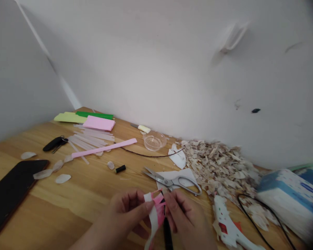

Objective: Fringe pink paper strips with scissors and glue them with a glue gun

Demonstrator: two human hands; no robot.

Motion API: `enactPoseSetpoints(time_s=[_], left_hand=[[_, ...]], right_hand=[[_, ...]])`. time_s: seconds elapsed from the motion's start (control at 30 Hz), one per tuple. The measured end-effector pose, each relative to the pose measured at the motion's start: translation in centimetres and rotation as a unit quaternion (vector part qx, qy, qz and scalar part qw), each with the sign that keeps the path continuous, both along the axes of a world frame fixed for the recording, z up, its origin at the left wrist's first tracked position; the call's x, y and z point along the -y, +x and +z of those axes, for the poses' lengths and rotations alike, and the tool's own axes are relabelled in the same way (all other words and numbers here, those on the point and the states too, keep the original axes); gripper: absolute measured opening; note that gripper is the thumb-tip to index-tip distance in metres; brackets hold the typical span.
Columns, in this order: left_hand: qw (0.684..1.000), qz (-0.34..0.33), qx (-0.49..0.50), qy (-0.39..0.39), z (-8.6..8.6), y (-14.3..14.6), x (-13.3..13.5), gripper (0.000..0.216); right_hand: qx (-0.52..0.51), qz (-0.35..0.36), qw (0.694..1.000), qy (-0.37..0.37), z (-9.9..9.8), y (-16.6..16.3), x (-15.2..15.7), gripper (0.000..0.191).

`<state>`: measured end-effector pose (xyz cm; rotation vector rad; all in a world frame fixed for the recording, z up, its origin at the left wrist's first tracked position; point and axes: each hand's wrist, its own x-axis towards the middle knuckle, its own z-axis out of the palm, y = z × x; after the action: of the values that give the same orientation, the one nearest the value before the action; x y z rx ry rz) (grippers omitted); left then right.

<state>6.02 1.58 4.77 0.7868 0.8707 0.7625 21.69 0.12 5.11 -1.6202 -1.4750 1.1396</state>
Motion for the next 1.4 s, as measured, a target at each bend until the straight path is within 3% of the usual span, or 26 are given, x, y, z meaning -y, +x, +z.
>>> enactPoseSetpoints(time_s=[0.33, 0.63, 1.13, 1.4], left_hand=[[1.0, 0.006, -0.003, 0.001, -0.1, 0.1, -0.1, 0.03], [1.0, 0.003, -0.008, 0.003, -0.1, 0.0, -0.1, 0.031], [1.0, -0.01, -0.025, 0.003, 0.7, -0.1, -0.2, 0.034], [1.0, 0.007, 0.004, -0.001, -0.3, 0.0, -0.1, 0.028]], right_hand=[[-0.043, 0.012, 0.998, -0.032, 0.3, 0.3, 0.0, 0.04], [-0.047, 0.007, 0.997, -0.054, 0.7, 0.3, -0.1, 0.051], [-0.055, 0.026, 0.997, -0.054, 1.0, 0.5, 0.2, 0.042], [-0.104, 0.019, 0.992, -0.07, 1.2, 0.4, 0.0, 0.045]])
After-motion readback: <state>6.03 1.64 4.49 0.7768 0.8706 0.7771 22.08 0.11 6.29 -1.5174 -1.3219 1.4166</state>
